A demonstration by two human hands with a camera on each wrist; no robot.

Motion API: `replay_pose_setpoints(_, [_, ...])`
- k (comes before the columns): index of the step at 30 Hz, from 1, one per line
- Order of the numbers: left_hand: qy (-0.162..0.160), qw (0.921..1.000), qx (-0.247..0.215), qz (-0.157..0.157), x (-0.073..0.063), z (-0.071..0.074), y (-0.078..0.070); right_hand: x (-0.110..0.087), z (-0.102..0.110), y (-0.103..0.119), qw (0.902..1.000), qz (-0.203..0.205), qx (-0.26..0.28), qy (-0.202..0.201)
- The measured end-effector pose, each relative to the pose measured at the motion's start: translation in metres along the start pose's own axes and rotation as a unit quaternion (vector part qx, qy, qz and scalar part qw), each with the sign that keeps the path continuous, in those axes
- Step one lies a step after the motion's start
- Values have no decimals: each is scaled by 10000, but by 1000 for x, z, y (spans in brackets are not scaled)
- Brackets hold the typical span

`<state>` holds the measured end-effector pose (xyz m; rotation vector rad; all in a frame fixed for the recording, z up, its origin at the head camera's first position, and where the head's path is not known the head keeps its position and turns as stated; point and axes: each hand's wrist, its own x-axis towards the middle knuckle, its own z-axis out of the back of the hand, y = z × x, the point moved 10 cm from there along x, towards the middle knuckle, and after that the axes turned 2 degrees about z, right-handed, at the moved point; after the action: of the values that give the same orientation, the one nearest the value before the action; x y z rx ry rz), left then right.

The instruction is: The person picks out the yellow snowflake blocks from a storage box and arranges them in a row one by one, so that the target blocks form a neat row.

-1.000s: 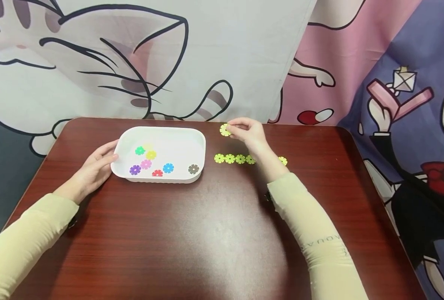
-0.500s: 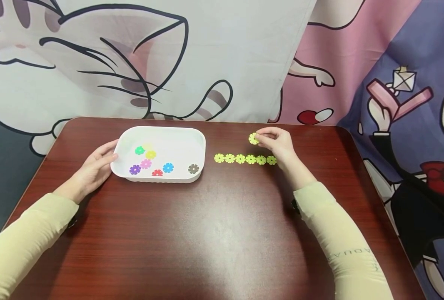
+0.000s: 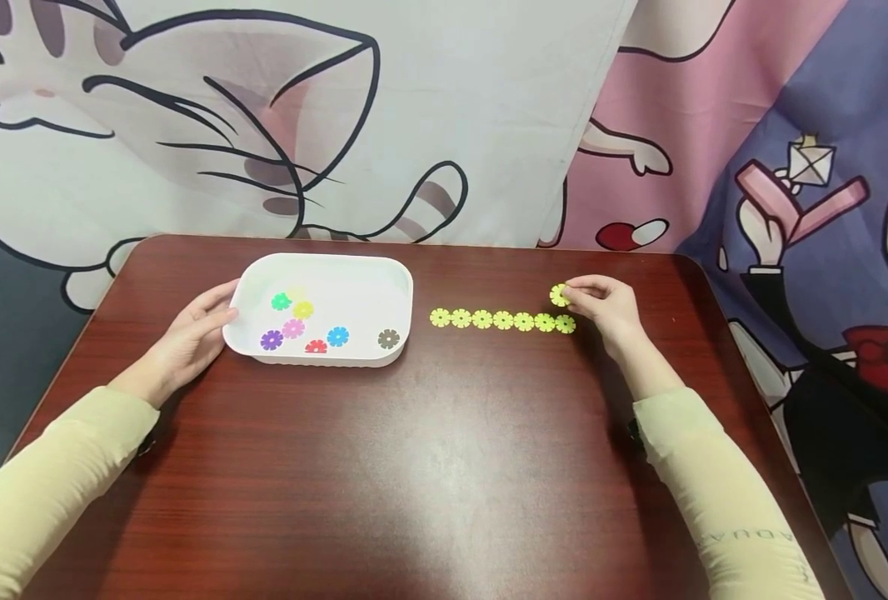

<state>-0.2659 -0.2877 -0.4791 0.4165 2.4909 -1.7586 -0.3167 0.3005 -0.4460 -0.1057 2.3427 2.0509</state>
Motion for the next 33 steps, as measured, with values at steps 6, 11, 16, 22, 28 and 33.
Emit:
replay_pose_setpoints(6, [-67,9998,149,83,1,0,2,-7,26,-5,9999,-87,-77,-49])
replay_pose_setpoints(11, [-97,9997,202,113,1,0,2,-12,40,-10,9983,-332,-463,-125])
replay_pose_setpoints(16, [-124,9995,245,129,1,1,2,-13,50,-15,9908,-580,-1213,-173])
replay_pose_setpoints(22, [-117,9995,265,83,1,1,2,-12,55,-18,9687,-511,-2430,-70])
replay_pose_setpoints(28, [-74,9999,142,5,1,1,1,-12,52,-15,9531,-311,-3010,-3])
replay_pose_setpoints(33, [-58,9999,76,-30,0,1,0,-11,48,-8,9091,57,-4165,28])
